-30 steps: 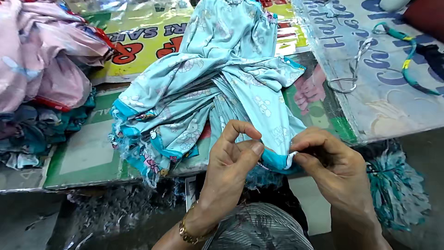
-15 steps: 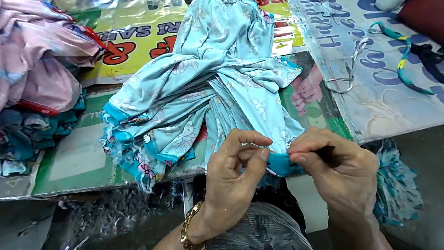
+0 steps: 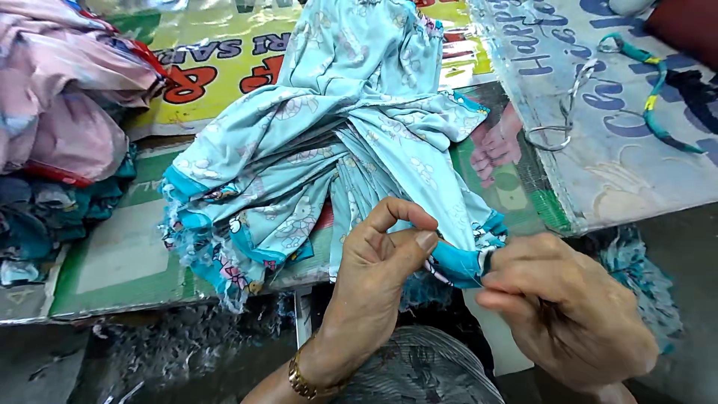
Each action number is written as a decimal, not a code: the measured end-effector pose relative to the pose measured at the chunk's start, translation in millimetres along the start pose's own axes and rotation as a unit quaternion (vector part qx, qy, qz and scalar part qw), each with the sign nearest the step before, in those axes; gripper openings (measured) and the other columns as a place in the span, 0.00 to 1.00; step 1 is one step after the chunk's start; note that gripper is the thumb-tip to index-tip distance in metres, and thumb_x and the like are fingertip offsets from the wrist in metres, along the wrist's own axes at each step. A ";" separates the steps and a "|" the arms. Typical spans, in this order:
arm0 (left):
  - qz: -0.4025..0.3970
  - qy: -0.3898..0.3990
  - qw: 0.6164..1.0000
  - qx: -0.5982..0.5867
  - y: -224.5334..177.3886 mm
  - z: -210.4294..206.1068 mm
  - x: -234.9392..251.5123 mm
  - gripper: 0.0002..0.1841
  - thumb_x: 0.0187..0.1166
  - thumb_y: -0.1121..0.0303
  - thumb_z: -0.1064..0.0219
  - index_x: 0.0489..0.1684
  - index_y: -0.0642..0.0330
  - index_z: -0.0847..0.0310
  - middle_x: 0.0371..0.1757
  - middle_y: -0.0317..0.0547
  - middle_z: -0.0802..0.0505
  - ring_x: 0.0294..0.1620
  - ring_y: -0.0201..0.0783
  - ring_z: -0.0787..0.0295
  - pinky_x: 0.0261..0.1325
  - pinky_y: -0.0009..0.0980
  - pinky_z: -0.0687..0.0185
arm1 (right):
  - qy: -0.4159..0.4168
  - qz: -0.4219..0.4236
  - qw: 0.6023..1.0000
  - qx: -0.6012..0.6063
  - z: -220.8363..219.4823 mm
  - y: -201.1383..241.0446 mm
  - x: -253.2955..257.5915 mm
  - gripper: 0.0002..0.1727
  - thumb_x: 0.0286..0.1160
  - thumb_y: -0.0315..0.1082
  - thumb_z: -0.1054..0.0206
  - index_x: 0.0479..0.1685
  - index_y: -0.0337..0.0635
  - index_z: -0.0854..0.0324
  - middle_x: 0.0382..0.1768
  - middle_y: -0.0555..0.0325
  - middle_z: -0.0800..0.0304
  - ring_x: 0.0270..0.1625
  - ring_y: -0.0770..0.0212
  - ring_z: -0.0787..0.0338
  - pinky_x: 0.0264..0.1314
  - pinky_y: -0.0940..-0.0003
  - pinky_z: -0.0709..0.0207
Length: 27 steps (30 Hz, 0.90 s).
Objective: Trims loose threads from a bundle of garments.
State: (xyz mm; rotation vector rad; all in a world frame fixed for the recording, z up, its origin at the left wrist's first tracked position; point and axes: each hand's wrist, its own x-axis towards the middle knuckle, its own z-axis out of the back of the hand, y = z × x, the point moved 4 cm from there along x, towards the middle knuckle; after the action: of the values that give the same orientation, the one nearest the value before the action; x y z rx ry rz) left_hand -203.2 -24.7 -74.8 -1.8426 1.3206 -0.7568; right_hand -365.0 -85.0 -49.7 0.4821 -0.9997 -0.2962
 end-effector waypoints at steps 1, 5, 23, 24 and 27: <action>-0.007 -0.002 1.000 0.009 -0.7 -0.7 -0.7 0.06 0.81 0.74 0.32 0.50 0.55 0.14 0.32 0.45 0.07 0.35 0.29 0.07 0.48 0.25 0.10 | 0.010 -0.006 1.000 -0.012 2.2 2.3 -1.6 0.19 0.84 0.51 0.33 0.44 0.42 0.20 0.35 0.60 0.14 0.38 0.75 0.15 0.40 0.85 0.25; -0.022 -0.003 1.000 0.017 -3.8 -1.3 -1.7 0.06 0.80 0.73 0.31 0.50 0.55 0.14 0.31 0.45 0.07 0.34 0.29 0.07 0.48 0.26 0.10 | 0.052 -0.063 0.995 -0.051 13.3 1.4 -11.6 0.24 0.82 0.57 0.39 0.63 0.48 0.27 0.43 0.64 0.14 0.43 0.78 0.16 0.40 0.84 0.26; -0.114 0.021 0.981 0.154 -11.2 -12.1 -7.2 0.08 0.82 0.75 0.35 0.53 0.55 0.16 0.32 0.39 0.06 0.35 0.26 0.08 0.48 0.22 0.13 | 0.017 -0.054 0.998 0.014 16.4 -5.8 -7.3 0.11 0.82 0.42 0.29 0.48 0.44 0.12 0.45 0.64 0.07 0.47 0.79 0.11 0.49 0.87 0.20; -0.112 0.022 0.981 0.157 -10.6 -12.1 -6.9 0.08 0.83 0.74 0.35 0.53 0.55 0.16 0.32 0.38 0.07 0.35 0.25 0.09 0.48 0.22 0.13 | 0.012 -0.051 0.999 0.016 16.6 -6.7 -7.8 0.10 0.82 0.41 0.29 0.48 0.45 0.11 0.44 0.64 0.06 0.48 0.79 0.11 0.49 0.86 0.19; -0.109 0.023 0.981 0.161 -9.8 -12.7 -6.7 0.08 0.82 0.75 0.35 0.54 0.55 0.16 0.31 0.38 0.07 0.34 0.25 0.10 0.48 0.21 0.14 | 0.002 -0.051 0.998 0.023 17.4 -9.4 -10.3 0.08 0.82 0.39 0.29 0.46 0.44 0.10 0.43 0.64 0.05 0.47 0.78 0.10 0.49 0.85 0.20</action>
State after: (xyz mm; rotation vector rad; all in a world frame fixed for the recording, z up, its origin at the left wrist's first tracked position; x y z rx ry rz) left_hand -210.3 -19.1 -59.9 -1.7281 0.9648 -1.0668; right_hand -385.4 -92.7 -54.2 0.5766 -0.9808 -0.3626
